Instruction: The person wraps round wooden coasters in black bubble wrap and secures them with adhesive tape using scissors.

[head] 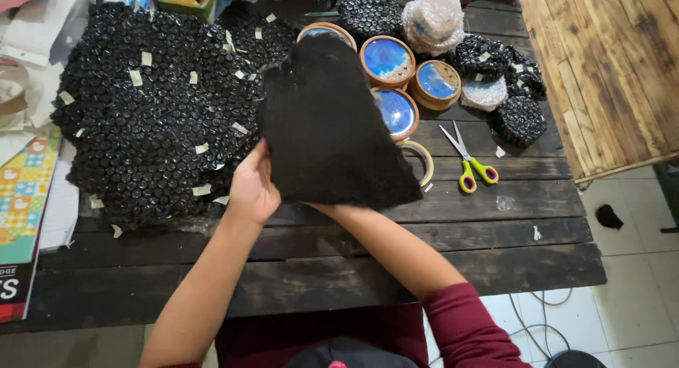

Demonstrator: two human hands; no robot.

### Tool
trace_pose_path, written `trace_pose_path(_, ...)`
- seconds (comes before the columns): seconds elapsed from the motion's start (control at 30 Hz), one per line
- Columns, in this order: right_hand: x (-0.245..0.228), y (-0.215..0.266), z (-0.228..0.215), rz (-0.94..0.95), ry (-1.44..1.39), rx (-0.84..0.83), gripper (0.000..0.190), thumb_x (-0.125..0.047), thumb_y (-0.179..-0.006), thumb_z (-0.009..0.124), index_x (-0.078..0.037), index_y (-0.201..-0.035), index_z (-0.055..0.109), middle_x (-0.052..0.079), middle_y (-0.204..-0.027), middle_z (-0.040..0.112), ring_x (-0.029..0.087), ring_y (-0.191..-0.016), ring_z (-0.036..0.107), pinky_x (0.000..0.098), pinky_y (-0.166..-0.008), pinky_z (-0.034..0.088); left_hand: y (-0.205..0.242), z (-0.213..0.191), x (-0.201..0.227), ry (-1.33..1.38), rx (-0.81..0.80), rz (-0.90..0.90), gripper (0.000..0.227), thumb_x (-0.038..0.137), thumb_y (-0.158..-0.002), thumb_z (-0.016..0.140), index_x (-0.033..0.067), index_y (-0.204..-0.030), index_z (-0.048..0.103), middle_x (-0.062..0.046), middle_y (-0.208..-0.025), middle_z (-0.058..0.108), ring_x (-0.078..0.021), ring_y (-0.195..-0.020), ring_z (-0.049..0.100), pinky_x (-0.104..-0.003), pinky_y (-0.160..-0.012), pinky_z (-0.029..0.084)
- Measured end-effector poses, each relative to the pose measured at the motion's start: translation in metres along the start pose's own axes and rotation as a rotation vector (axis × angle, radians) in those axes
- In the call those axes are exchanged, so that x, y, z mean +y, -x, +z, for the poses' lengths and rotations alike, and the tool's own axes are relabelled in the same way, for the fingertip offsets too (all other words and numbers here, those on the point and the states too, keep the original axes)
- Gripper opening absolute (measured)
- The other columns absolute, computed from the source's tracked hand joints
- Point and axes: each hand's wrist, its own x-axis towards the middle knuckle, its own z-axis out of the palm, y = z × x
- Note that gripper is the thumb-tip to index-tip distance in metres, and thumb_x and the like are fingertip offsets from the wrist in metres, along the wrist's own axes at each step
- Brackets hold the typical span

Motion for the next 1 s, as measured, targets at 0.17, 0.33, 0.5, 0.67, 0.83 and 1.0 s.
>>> trace_pose_path(0.17, 0.013, 0.019, -0.055, 0.31, -0.25, 0.025, 0.063, -0.061, -0.092, 0.042, -0.013, -0.126, 0.061, 0.015, -0.118, 0.065, 0.028, -0.116, 0.063, 0.0427, -0.107, 0.046, -0.035, -0.048, -0.009, -0.162, 0.142, 0.083, 0.043, 0.03, -0.102, 0.059, 0.0142, -0.142, 0.055, -0.016, -0.145, 0.054, -0.0338, -0.134, 0.054, -0.054, -0.114, 0.043)
trace_pose_path(0.33, 0.028, 0.04, -0.115, 0.627, -0.496, 0.053, 0.075, -0.071, -0.092, 0.034, -0.015, -0.135, 0.06, 0.015, -0.121, 0.066, 0.027, -0.115, 0.065, 0.0404, -0.105, 0.049, -0.046, -0.065, -0.022, -0.274, 0.152, -0.013, 0.025, 0.03, -0.104, 0.054, 0.0258, -0.126, 0.064, -0.013, -0.133, 0.068, -0.0358, -0.123, 0.066, -0.066, -0.102, 0.052)
trace_pose_path(0.5, 0.039, 0.051, -0.166, 0.927, -0.766, 0.082, 0.088, -0.081, -0.093, 0.026, -0.018, -0.144, 0.059, 0.015, -0.123, 0.067, 0.026, -0.113, 0.066, 0.0381, -0.103, 0.052, -0.052, -0.082, -0.033, -0.74, 0.237, 0.18, 0.021, 0.019, -0.107, 0.047, 0.0188, -0.125, 0.059, -0.012, -0.12, 0.072, -0.0317, -0.102, 0.074, -0.053, -0.081, 0.064)
trace_pose_path(0.67, 0.028, 0.044, -0.192, 0.556, -0.443, -0.164, 0.053, -0.011, -0.089, 0.077, -0.01, -0.14, 0.061, 0.006, -0.111, 0.064, 0.014, -0.096, 0.068, 0.0311, -0.088, 0.058, 0.005, -0.019, -0.033, -1.391, 0.112, 1.004, 0.061, 0.004, -0.093, 0.065, 0.0048, -0.146, 0.035, -0.022, -0.144, 0.038, -0.0399, -0.136, 0.041, -0.054, -0.113, 0.036)
trace_pose_path(0.83, 0.016, 0.043, -0.182, 0.491, -0.256, -0.18, 0.045, -0.012, -0.087, 0.077, -0.014, -0.131, 0.066, 0.005, -0.096, 0.073, 0.008, -0.072, 0.068, 0.024, -0.071, 0.059, 0.021, 0.016, -0.03, -1.89, -0.24, 1.528, 0.026, 0.016, -0.089, 0.063, 0.0175, -0.115, 0.067, -0.007, -0.129, 0.059, -0.0343, -0.124, 0.053, -0.054, -0.108, 0.039)
trace_pose_path(1.0, 0.011, 0.037, -0.184, 0.287, 0.121, -0.014, 0.021, -0.025, -0.092, 0.076, -0.019, -0.112, 0.074, -0.001, -0.09, 0.078, 0.016, -0.073, 0.074, 0.0278, -0.067, 0.059, 0.016, -0.015, -0.05, -2.328, -0.619, 1.018, 0.051, 0.049, -0.092, 0.062, 0.0268, -0.138, 0.058, -0.009, -0.151, 0.051, -0.0333, -0.14, 0.048, -0.047, -0.107, 0.042)
